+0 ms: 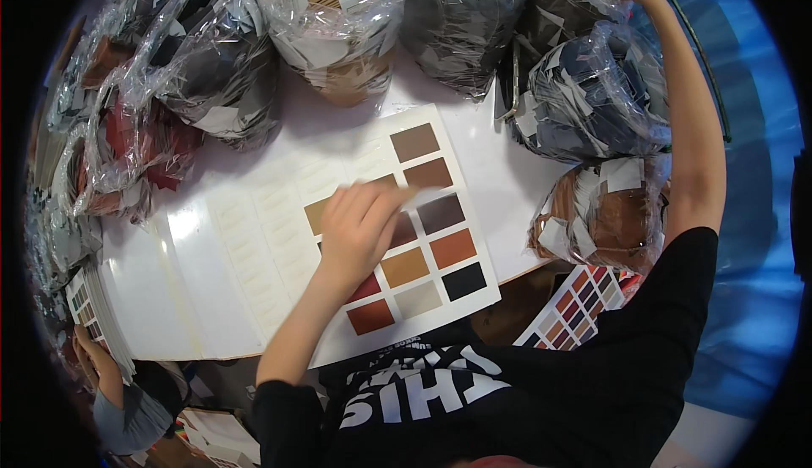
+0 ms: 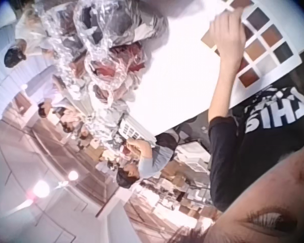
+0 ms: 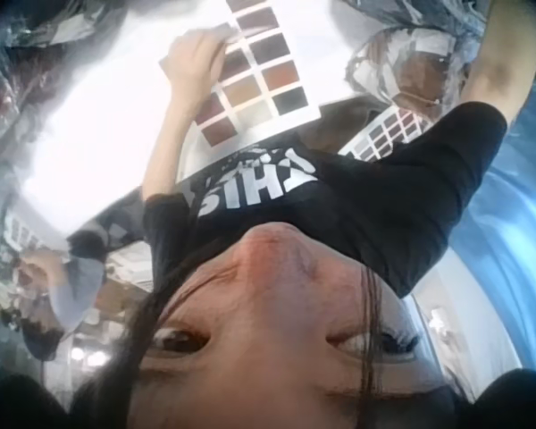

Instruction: Peeling and sticking various material color samples onto a card to create a swatch book.

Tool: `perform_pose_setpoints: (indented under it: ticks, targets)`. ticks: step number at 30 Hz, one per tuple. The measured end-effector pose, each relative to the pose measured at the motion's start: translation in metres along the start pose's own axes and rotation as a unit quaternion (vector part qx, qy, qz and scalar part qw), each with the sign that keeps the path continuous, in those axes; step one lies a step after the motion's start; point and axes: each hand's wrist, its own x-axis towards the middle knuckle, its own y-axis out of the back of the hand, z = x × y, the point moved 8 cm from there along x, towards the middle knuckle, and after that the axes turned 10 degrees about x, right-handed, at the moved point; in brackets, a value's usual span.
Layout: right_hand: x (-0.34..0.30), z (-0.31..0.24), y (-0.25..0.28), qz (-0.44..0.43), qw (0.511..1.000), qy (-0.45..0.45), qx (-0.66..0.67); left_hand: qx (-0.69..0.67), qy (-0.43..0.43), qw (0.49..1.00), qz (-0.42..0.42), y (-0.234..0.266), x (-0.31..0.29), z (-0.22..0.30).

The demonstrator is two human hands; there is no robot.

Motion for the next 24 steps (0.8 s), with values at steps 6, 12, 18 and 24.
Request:
perform_pose_setpoints:
  ticks: [6,12,18,24]
  targets:
    - [-0.099,-0.036,0.110,0.264,0.911,-0.128,0.291,-0.003,0.151,0.987,-0.046,0.036,-0.106,-0.023]
    - [-0.216,-0.178,0.258,0.236,0.609,-0.042,0.756,-0.059,0.268,0.961,-0.036,0.043,-0.148,-0.037]
    - [-0.331,-0.300,0.284,0.220,0.723,0.120,0.644,-0.074,0.178,0.979,-0.073,0.035,-0.116,-0.018]
    - [-0.364,-0.405,0.240,0.152,0.751,0.128,0.629,-0.068,0.161,0.981,-0.086,0.020,-0.105,-0.032]
